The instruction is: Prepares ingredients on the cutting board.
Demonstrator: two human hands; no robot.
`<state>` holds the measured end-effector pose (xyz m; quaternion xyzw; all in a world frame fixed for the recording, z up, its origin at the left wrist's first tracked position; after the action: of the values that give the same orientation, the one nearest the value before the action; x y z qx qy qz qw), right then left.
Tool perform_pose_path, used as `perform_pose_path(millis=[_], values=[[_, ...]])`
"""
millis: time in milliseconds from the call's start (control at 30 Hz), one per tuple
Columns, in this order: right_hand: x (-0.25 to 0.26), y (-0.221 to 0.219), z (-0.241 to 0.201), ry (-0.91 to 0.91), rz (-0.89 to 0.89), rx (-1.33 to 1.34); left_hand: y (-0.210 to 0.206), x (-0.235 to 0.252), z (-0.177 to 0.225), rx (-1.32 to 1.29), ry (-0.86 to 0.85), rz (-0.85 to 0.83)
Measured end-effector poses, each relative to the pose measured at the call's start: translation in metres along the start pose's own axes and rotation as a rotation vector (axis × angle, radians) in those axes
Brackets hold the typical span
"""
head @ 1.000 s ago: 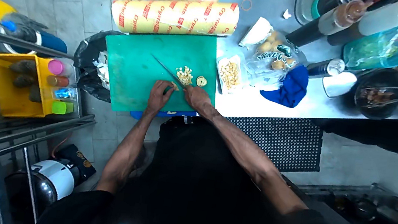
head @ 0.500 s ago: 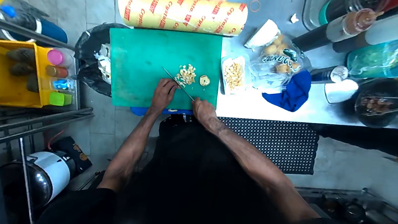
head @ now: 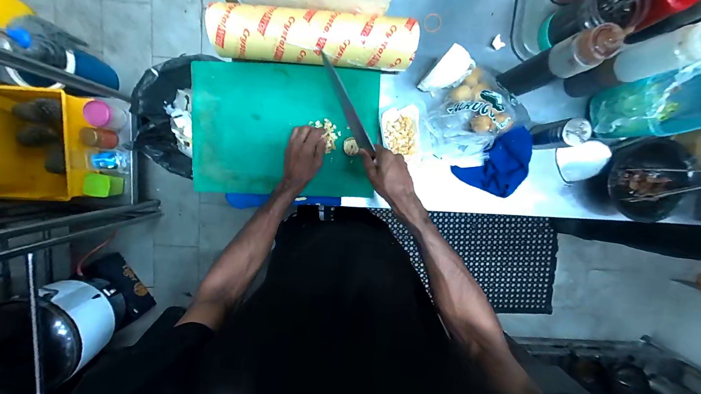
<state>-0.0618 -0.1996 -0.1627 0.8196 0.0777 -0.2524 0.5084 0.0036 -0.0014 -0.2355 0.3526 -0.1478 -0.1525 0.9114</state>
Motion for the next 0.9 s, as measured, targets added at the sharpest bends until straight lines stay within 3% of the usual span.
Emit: perform_pose_path(millis=[200,367,500,633,767,900], values=[[-0.026,0.023,0.023,-0.056,0.060,0.153,-0.038,0.030,0.032,0.086,-0.010,-0.338],[-0.034,0.010,0.037,-0.085,0.070,0.195,-0.038,0.032,0.037,0.077,-0.059,-0.395],[-0.037,0.000,0.038,-0.073,0.047,0.181,-0.028,0.014,0.043,0.015,-0.135,-0.314],[-0.074,0.009,0.012,-0.019,0.073,0.168,0.017,-0.033,0.040,0.095,-0.118,-0.147],[-0.044,-0.033,0.002,0.021,-0.070,-0.040,0.032,-0.071,0.011,0.134,-0.061,-0.189],[-0.038,-0.053,-0.019,0.019,-0.184,-0.221,0.034,-0.079,0.012,-0.002,0.075,-0.246]])
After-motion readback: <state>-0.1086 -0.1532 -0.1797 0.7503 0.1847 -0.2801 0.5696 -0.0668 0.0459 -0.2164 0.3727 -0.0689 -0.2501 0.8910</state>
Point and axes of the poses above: each hand's wrist, its own x-axis towards the middle knuckle, its own y-axis out of the back of the hand, z = x × y, the point moved 4 cm from there along x, towards the middle knuckle, and after that the axes turned 10 degrees about -x, right-handed, at the moved point
